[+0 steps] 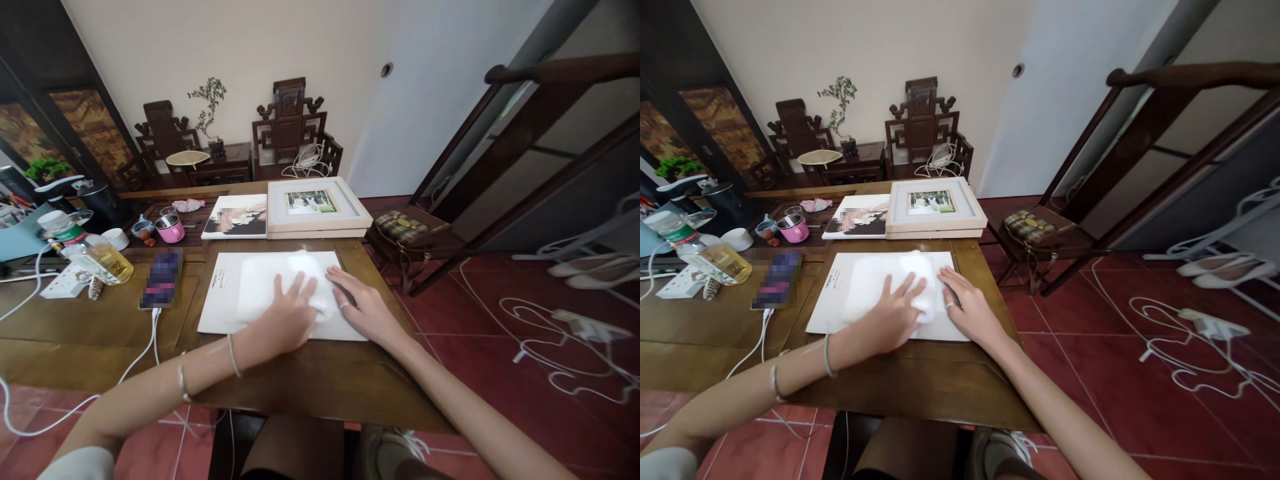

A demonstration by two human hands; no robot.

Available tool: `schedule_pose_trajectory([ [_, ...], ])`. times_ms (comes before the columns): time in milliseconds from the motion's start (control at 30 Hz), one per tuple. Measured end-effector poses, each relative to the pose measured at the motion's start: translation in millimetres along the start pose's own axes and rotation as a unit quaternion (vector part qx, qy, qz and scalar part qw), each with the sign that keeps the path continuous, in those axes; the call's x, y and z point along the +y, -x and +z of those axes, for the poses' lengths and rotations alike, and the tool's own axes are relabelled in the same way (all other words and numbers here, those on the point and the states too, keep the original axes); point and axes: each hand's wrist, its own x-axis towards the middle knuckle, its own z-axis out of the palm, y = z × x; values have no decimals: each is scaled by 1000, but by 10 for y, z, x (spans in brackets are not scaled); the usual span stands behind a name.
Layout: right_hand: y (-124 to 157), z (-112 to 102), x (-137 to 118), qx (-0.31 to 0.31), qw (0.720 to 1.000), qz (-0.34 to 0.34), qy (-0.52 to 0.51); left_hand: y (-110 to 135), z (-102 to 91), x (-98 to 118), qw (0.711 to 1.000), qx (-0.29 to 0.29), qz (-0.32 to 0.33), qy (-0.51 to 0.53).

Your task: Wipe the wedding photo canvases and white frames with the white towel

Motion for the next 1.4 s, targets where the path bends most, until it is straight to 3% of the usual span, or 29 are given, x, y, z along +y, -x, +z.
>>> schedule_pose_trajectory([
  [100, -4, -2, 1, 3, 1000, 0, -2, 287, -43, 288, 999, 32, 35, 9],
  [200, -3, -5, 3, 3, 1000, -2, -4, 430, -109, 449, 998, 28, 45, 24],
  [300, -3, -7, -2, 4, 1000, 4, -8, 348, -169, 372, 999, -3, 42, 21],
  [500, -13, -52, -44, 11, 996, 70, -44, -48, -131, -40, 1000, -24, -2, 5],
  [600, -19, -91, -72, 22, 990, 121, -66, -79, -120, -32, 999, -25, 28, 5],
  [700, -24, -111, -87, 32, 985, 143, -90, 12, -170, 115, 995, -9, 92, 23],
  [833, -26, -100, -86, 27, 986, 125, -112, 224, -252, 321, 986, 3, 154, 56],
  [1067, -18, -27, -61, 0, 998, 33, -49, 535, -404, 360, 990, -46, 123, 60],
  [1200, -6, 13, -21, -7, 1000, 5, -19, 327, -413, 162, 994, -76, 55, 58],
  [1400, -14, -24, -46, -18, 1000, -22, -3, -318, -153, -302, 995, -55, -9, 79],
])
